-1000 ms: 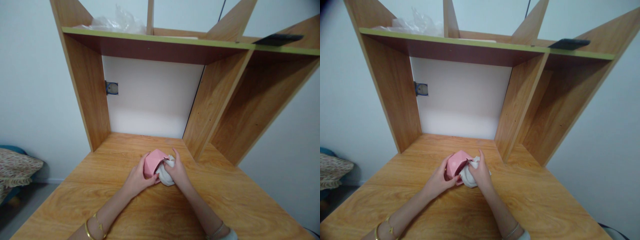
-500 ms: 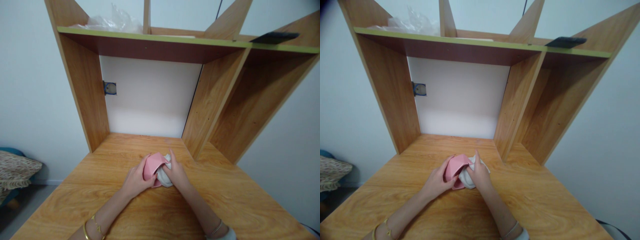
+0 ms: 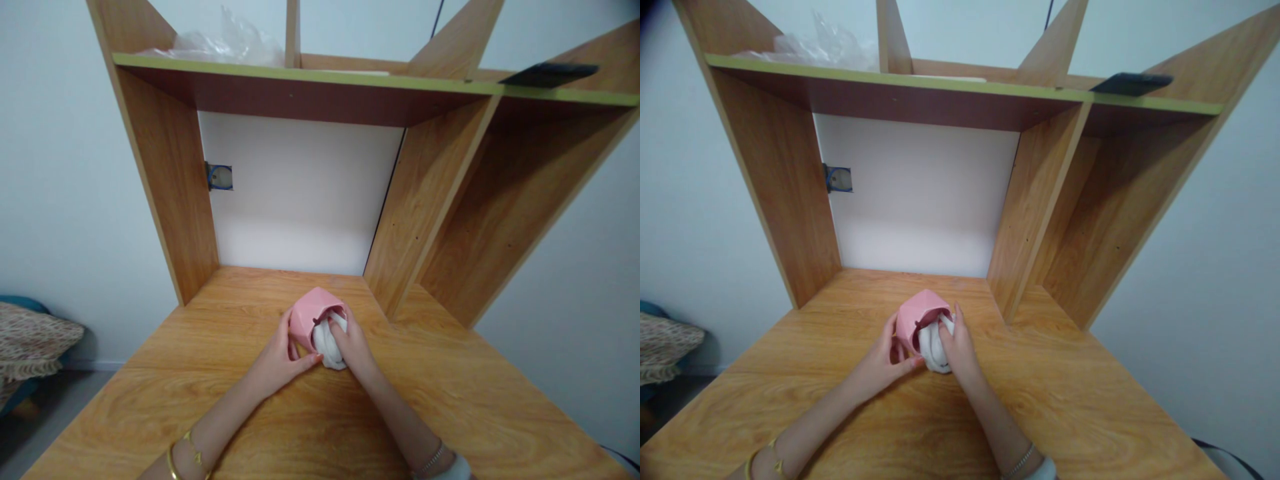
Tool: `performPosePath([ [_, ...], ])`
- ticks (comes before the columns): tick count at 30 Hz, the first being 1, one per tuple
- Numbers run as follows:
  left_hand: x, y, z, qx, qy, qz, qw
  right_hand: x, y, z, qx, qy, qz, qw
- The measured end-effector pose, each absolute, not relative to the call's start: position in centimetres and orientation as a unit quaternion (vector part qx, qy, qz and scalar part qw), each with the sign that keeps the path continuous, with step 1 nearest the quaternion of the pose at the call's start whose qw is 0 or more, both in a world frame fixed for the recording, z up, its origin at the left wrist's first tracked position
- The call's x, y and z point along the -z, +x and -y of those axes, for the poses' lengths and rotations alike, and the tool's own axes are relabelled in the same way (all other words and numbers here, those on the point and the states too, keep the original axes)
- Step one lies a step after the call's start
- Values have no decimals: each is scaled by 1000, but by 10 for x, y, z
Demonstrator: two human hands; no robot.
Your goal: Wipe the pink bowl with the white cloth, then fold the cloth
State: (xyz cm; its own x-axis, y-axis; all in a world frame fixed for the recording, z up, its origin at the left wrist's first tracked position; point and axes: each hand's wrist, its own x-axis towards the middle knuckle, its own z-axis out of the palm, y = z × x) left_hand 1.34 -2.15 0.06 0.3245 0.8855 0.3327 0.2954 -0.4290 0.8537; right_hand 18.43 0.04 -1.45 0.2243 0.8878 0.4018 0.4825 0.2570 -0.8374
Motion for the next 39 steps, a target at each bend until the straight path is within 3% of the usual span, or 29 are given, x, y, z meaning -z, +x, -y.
performPosePath([
  [7, -6, 13, 24, -427, 750, -402, 306, 9, 183, 2, -200, -616, 581, 492],
  [18, -6, 9, 21, -407, 771, -429, 237, -11, 191, 17, 77, -673, 670, 304],
  [22, -4, 7, 21, -404, 785, -409, 231, -10, 192, 17, 77, -655, 693, 292],
  [28, -4, 5, 19, -389, 797, -400, 234, -5, 187, 16, -26, -654, 681, 327],
  [39, -4, 8, 17, -437, 734, -421, 304, 9, 184, 7, -165, -610, 596, 495],
])
